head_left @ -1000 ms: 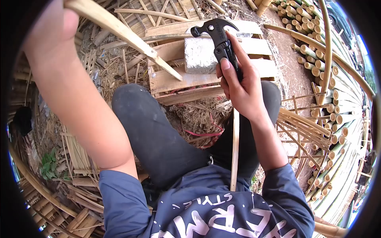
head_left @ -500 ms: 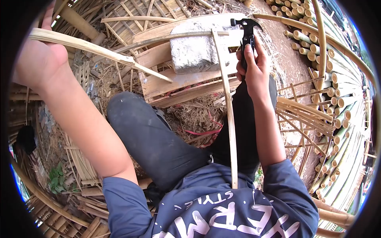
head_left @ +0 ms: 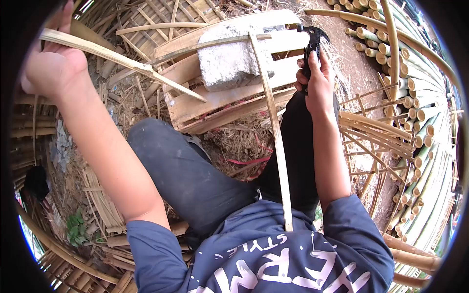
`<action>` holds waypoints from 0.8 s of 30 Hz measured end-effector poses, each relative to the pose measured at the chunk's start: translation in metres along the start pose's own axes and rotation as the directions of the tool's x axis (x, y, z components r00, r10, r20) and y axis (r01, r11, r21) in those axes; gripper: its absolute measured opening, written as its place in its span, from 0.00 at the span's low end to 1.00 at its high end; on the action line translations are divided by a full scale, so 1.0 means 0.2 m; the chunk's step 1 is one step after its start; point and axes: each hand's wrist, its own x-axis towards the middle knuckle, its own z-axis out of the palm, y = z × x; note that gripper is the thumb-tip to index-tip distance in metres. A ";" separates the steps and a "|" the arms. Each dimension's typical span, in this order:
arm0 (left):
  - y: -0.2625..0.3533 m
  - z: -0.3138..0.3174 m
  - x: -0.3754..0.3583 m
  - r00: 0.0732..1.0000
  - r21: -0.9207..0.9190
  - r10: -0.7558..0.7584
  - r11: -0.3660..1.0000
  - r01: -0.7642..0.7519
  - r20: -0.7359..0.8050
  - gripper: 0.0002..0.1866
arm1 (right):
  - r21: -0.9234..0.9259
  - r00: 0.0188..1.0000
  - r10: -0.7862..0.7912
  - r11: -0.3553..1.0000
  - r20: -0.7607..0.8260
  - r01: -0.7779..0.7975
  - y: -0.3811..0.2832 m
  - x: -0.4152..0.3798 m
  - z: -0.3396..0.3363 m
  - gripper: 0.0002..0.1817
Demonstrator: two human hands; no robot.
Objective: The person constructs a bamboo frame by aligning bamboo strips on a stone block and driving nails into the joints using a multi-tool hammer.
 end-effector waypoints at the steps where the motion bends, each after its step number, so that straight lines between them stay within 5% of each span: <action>1: -0.04 -0.04 0.01 0.999 0.003 -0.031 1.000 0.031 0.024 0.11 | 0.004 1.000 0.001 1.000 -0.006 -0.001 0.00 0.00 0.00 0.32; 6: -0.11 -0.07 -0.06 0.994 -0.113 -0.084 0.989 0.092 0.075 0.07 | 0.030 1.000 0.005 1.000 0.007 -0.006 0.00 0.00 -0.02 0.31; 13: -0.19 -0.13 -0.05 0.968 0.065 -0.143 0.989 0.133 0.208 0.11 | 0.054 0.999 0.037 0.998 -0.001 -0.037 -0.01 -0.01 -0.01 0.31; 17: -0.26 -0.14 -0.04 0.861 -0.003 -0.342 0.929 0.370 0.376 0.11 | 0.045 0.999 0.046 0.998 0.026 -0.047 0.00 0.01 -0.02 0.32; 21: -0.25 -0.11 -0.02 0.794 0.331 -0.249 0.941 0.064 0.554 0.16 | 0.004 0.999 0.047 0.999 -0.014 -0.047 0.00 0.00 0.00 0.31; 24: -0.14 -0.02 0.07 0.789 0.267 -0.297 0.948 0.174 0.539 0.21 | 0.024 0.999 0.010 1.000 0.036 -0.010 0.00 -0.01 -0.02 0.23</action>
